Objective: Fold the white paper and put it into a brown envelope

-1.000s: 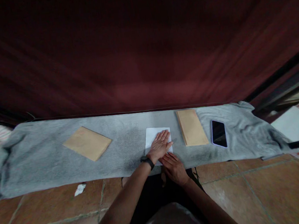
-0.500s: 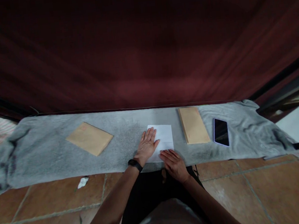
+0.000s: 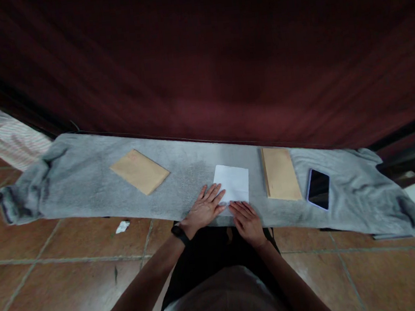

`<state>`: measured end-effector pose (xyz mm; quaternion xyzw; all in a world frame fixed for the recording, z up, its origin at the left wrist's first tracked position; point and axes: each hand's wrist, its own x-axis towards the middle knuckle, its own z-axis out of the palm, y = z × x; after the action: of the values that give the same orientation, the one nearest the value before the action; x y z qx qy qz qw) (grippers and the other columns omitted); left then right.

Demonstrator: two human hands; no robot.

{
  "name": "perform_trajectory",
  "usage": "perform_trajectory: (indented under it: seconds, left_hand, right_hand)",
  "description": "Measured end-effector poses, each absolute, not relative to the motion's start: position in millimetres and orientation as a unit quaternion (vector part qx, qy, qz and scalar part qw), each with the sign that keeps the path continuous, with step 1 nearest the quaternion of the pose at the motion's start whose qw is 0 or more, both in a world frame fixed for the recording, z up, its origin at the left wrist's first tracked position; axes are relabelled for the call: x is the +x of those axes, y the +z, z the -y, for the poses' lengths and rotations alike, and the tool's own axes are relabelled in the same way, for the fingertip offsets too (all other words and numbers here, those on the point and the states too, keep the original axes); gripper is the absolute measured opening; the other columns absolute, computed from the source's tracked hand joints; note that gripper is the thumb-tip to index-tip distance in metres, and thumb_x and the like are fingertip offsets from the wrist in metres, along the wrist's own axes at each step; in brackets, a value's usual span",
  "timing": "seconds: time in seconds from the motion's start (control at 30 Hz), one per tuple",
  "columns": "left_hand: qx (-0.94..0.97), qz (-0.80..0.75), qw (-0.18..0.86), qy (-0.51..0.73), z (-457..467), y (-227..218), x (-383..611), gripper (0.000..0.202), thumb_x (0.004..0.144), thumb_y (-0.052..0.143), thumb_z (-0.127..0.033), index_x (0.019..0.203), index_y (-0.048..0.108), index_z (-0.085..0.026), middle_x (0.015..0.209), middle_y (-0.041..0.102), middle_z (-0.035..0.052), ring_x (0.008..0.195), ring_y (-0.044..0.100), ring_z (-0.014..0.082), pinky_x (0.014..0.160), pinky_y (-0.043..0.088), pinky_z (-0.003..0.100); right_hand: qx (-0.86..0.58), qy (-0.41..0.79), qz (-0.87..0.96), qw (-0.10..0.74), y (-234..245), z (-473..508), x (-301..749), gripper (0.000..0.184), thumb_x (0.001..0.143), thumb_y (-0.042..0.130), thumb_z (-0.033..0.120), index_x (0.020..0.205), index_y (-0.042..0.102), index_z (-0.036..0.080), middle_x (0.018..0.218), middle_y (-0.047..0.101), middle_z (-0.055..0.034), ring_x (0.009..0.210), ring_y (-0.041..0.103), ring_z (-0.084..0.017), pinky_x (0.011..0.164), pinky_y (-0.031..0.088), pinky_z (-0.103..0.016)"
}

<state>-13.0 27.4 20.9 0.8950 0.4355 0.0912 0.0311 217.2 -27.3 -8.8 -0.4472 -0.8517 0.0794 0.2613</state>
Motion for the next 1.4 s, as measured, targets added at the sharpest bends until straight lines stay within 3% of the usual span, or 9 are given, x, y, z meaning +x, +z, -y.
perform_trajectory:
  seconds: [0.2, 0.47, 0.67, 0.97, 1.23, 1.4]
  left_hand:
    - [0.91, -0.403, 0.046, 0.082, -8.5, 30.2, -16.6, 0.064, 0.099, 0.046, -0.056, 0.154, 0.038, -0.024, 0.164, 0.03, 0.0116, 0.154, 0.023, 0.0251, 0.126, 0.011, 0.049]
    - [0.906, -0.416, 0.04, 0.063, -6.3, 29.7, -9.6, 0.056, 0.099, 0.052, -0.041, 0.152, 0.041, -0.028, 0.163, 0.034, 0.0106, 0.153, 0.026, 0.0273, 0.125, 0.01, 0.053]
    - [0.902, -0.427, 0.03, 0.06, 0.0, 27.5, -8.5, 0.046, 0.103, 0.044, -0.034, 0.149, 0.044, -0.031, 0.161, 0.039, 0.0068, 0.152, 0.027, 0.0241, 0.125, 0.016, 0.05]
    - [0.898, -0.431, 0.007, 0.084, 9.8, 25.6, -6.2, 0.045, 0.101, 0.046, -0.025, 0.146, 0.048, -0.022, 0.156, 0.045, 0.0115, 0.148, 0.037, 0.0253, 0.123, 0.029, 0.047]
    - [0.901, -0.414, 0.04, 0.124, 9.0, 22.4, -23.4, 0.045, 0.097, 0.045, -0.008, 0.137, 0.058, -0.021, 0.149, 0.055, 0.0073, 0.142, 0.046, 0.0191, 0.119, 0.039, 0.04]
    - [0.876, -0.433, 0.099, 0.185, 15.3, 22.1, -31.6, 0.03, 0.101, 0.046, -0.019, 0.122, 0.067, -0.022, 0.135, 0.067, 0.0053, 0.131, 0.058, 0.0195, 0.111, 0.048, 0.042]
  right_hand:
    - [-0.447, 0.076, 0.85, 0.267, -9.7, 27.8, 217.6, 0.046, 0.097, 0.045, 0.014, 0.141, 0.056, 0.021, 0.144, 0.06, -0.0057, 0.136, 0.053, -0.021, 0.12, 0.037, -0.047]
    - [-0.448, 0.083, 0.849, 0.267, -9.9, 27.8, 217.9, 0.047, 0.097, 0.046, 0.014, 0.142, 0.056, 0.022, 0.143, 0.06, -0.0061, 0.136, 0.053, -0.021, 0.12, 0.036, -0.047]
    - [-0.452, 0.096, 0.846, 0.267, -8.9, 29.2, 221.9, 0.048, 0.097, 0.045, 0.013, 0.143, 0.055, 0.021, 0.144, 0.059, -0.0076, 0.136, 0.052, -0.022, 0.12, 0.037, -0.049]
    - [-0.479, 0.107, 0.836, 0.244, -4.6, 33.1, 251.2, 0.055, 0.095, 0.047, 0.011, 0.148, 0.049, 0.023, 0.148, 0.055, -0.0077, 0.138, 0.051, -0.023, 0.12, 0.038, -0.05]
    - [-0.469, 0.137, 0.833, 0.26, -3.8, 32.1, 260.5, 0.042, 0.1, 0.046, 0.015, 0.14, 0.058, 0.024, 0.144, 0.06, -0.0063, 0.135, 0.054, -0.022, 0.117, 0.041, -0.05]
    - [-0.465, 0.158, 0.822, 0.288, 0.2, 33.1, 263.2, 0.031, 0.102, 0.05, 0.024, 0.127, 0.067, 0.029, 0.126, 0.072, -0.0037, 0.12, 0.065, -0.021, 0.11, 0.047, -0.047]
